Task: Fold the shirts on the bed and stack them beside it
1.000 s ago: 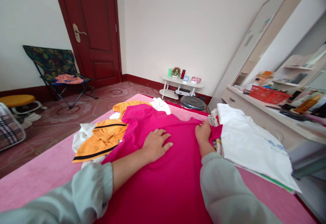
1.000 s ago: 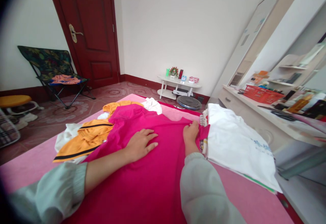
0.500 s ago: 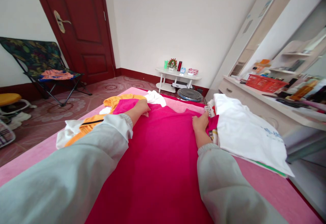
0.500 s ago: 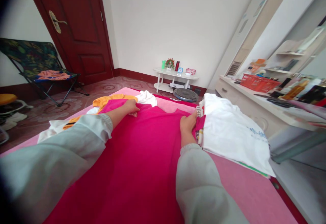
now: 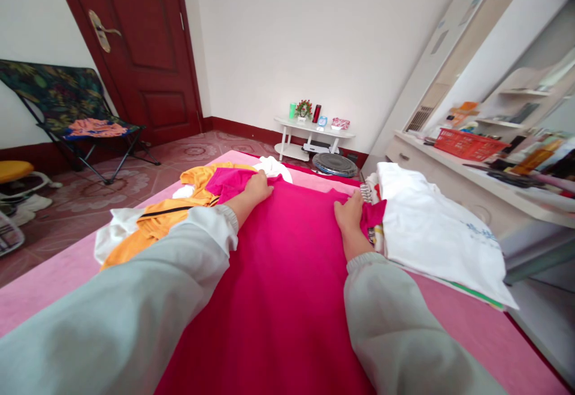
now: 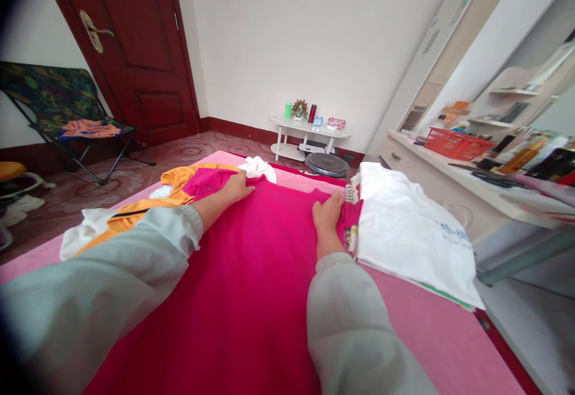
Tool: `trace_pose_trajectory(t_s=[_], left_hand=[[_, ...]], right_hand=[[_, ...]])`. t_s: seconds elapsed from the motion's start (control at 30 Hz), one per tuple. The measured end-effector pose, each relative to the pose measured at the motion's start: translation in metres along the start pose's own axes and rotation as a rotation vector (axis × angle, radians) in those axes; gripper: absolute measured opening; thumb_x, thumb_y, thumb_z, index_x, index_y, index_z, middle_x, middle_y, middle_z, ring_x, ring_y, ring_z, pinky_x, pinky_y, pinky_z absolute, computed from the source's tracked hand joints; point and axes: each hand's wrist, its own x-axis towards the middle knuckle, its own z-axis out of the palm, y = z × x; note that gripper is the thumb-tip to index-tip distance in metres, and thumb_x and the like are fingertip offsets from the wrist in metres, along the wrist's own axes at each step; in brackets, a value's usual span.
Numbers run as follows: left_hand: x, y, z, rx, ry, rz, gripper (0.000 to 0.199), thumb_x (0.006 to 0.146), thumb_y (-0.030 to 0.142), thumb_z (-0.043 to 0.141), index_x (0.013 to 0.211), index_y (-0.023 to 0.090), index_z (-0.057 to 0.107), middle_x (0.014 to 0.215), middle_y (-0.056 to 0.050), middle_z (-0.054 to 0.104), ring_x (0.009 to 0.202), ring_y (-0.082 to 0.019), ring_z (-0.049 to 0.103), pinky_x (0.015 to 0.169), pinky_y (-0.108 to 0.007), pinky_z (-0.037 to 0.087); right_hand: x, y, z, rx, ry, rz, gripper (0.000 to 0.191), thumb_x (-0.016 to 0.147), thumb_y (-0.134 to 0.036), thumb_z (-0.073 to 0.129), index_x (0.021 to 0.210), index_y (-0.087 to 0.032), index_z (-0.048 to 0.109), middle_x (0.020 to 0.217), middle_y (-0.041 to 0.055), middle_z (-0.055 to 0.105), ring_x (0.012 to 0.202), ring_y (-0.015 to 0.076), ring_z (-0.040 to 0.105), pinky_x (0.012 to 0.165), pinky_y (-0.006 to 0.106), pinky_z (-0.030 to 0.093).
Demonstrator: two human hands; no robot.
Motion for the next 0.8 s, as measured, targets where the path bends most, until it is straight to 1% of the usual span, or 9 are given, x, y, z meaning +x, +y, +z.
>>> trace_pose_trajectory(t_s=[0.03,0.1,0.2,0.27,0.37,0.47,0.6,0.7,0.8], left_hand=[[-0.007,0.005,0.005,0.01,-0.021,0.012,0.064,0.077,0.033,0.062,0.131,0.009,0.039,0.12,-0.022,0.057,0.113,-0.032,0.055,0.091,-0.037,0.043],[-0.022,0.015,0.013,0.048,-0.053,0.028,0.076,0.079,0.042,0.059,0.141,0.012,0.025,0.136,-0.026,0.042,0.126,-0.037,0.042,0.098,-0.043,0.037],[-0.049,0.028,0.016,0.112,-0.145,0.099,0.076,0.085,0.054,0.046,0.145,0.018,0.018,0.15,-0.023,0.016,0.137,-0.04,0.018,0.105,-0.053,0.024],[-0.071,0.031,0.013,0.123,-0.229,0.201,0.074,0.086,0.061,0.037,0.146,0.021,0.02,0.153,-0.019,0.011,0.139,-0.039,0.01,0.107,-0.055,0.018],[-0.109,0.026,0.0,0.109,-0.347,0.351,0.078,0.085,0.069,0.026,0.146,0.022,0.021,0.154,-0.017,0.009,0.14,-0.035,0.003,0.11,-0.054,0.014],[-0.147,0.016,-0.023,0.077,-0.465,0.433,0.081,0.083,0.073,0.022,0.147,0.024,0.02,0.154,-0.015,0.008,0.14,-0.033,0.001,0.111,-0.052,0.013],[-0.19,-0.001,-0.06,0.026,-0.555,0.478,0.076,0.085,0.069,0.029,0.147,0.026,0.021,0.155,-0.009,0.004,0.141,-0.03,0.001,0.112,-0.047,0.016],[-0.214,-0.021,-0.081,-0.021,-0.536,0.501,0.065,0.087,0.06,0.038,0.144,0.03,0.028,0.155,-0.005,0.009,0.141,-0.028,0.013,0.112,-0.043,0.023],[-0.231,-0.046,-0.096,-0.032,-0.43,0.509,0.052,0.088,0.048,0.048,0.137,0.032,0.042,0.153,-0.002,0.022,0.135,-0.026,0.031,0.109,-0.039,0.031]], right_hand=[[-0.001,-0.001,0.0,-0.015,-0.015,-0.007,0.071,0.072,-0.02,0.051,0.136,-0.002,0.027,0.132,0.0233,0.042,0.121,0.0288,0.043,0.101,0.038,0.036],[-0.003,-0.005,-0.002,-0.045,-0.075,-0.052,0.066,0.074,-0.023,0.052,0.135,-0.007,0.034,0.137,0.0185,0.042,0.127,0.0276,0.036,0.105,0.039,0.03],[-0.006,-0.01,-0.006,-0.149,-0.221,-0.114,0.046,0.083,-0.032,0.046,0.126,-0.017,0.051,0.136,0.0114,0.046,0.13,0.0286,0.031,0.107,0.048,0.022],[-0.008,-0.013,-0.007,-0.217,-0.277,-0.099,0.042,0.087,-0.036,0.04,0.122,-0.02,0.056,0.134,0.0106,0.048,0.129,0.0296,0.032,0.106,0.051,0.02],[-0.009,-0.015,-0.006,-0.295,-0.303,-0.082,0.046,0.09,-0.038,0.035,0.128,-0.02,0.052,0.136,0.0111,0.046,0.129,0.029,0.032,0.107,0.05,0.019],[-0.009,-0.018,-0.005,-0.358,-0.355,-0.075,0.05,0.091,-0.04,0.029,0.135,-0.02,0.044,0.141,0.0107,0.041,0.132,0.029,0.029,0.108,0.051,0.018],[-0.01,-0.022,-0.007,-0.414,-0.444,-0.06,0.058,0.093,-0.046,0.02,0.142,-0.019,0.032,0.149,0.0111,0.029,0.137,0.03,0.021,0.109,0.053,0.014],[-0.014,-0.023,-0.015,-0.443,-0.534,-0.061,0.063,0.092,-0.052,0.018,0.146,-0.02,0.024,0.153,0.0111,0.02,0.14,0.0305,0.014,0.109,0.053,0.013],[-0.024,-0.023,-0.029,-0.465,-0.606,-0.095,0.066,0.091,-0.055,0.016,0.147,-0.02,0.019,0.154,0.0121,0.015,0.141,0.0299,0.011,0.11,0.051,0.013]])
